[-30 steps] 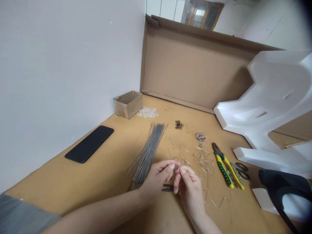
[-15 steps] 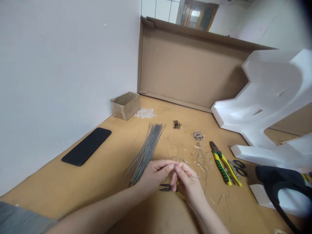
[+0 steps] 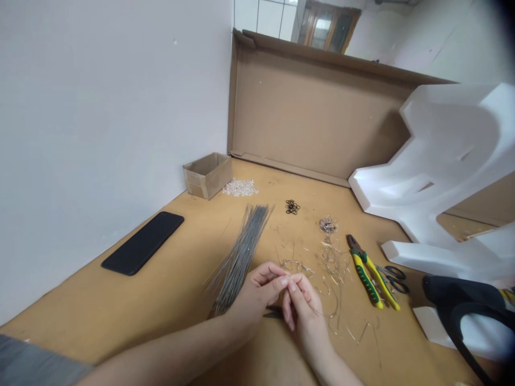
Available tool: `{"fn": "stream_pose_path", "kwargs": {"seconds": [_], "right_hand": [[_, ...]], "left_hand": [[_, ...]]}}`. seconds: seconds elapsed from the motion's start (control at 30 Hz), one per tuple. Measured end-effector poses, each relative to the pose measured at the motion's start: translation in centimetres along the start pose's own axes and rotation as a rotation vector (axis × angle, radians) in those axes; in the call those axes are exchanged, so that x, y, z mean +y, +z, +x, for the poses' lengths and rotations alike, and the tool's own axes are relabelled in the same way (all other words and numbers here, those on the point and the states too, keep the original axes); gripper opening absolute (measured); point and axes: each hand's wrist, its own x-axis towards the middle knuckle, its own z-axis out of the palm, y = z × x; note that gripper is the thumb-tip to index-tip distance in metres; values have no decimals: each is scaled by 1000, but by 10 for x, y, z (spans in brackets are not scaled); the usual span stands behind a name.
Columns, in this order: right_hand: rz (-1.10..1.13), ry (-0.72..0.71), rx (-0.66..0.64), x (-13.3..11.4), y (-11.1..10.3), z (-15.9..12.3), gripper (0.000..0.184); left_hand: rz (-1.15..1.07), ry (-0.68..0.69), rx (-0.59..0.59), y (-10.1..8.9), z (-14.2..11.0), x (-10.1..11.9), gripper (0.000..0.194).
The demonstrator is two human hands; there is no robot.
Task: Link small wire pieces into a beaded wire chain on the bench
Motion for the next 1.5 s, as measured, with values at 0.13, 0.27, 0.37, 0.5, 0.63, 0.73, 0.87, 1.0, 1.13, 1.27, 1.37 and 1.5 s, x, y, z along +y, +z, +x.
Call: {"fn": "stream_pose_path", "kwargs": {"seconds": [0.13,0.27,0.37,0.5,0.63,0.73,0.87,1.0,1.13,1.27,1.37,1.5], "right_hand": [[-8,-32,44,-1,3,-3,28],[-29,-35,70,-2,4,-1,29],[-24,80,45,-2,2,4,27],[21,157,-17,-5,-9,12,30],[3,72,114,-13,-22,20,28],[60,55,145,-18,-25,24,28],[193,78,111,-19,-22,24,26],[263,88,92,-18,-18,22,23],[300,117,79,-15,-15,21,23],[289,36,84,-13,-14,19,22],[263,-13,96,-12,-13,17,21],[243,-28,100,-10,-9,13,21]], "left_hand": [[-11,12,-1,3,-1,-8,23],[64,31,4,2,0,-7,22],[171,79,57,-1,3,3,19],[244,74,77,-7,6,22,20],[357,150,63,-13,7,38,20],[390,151,33,-16,8,42,21],[303,114,60,-16,10,42,21],[150,84,52,-14,11,40,24],[112,129,64,-14,12,38,23],[204,190,95,-17,11,34,21],[255,248,117,-18,10,32,20],[283,315,146,-19,10,33,20]]}}
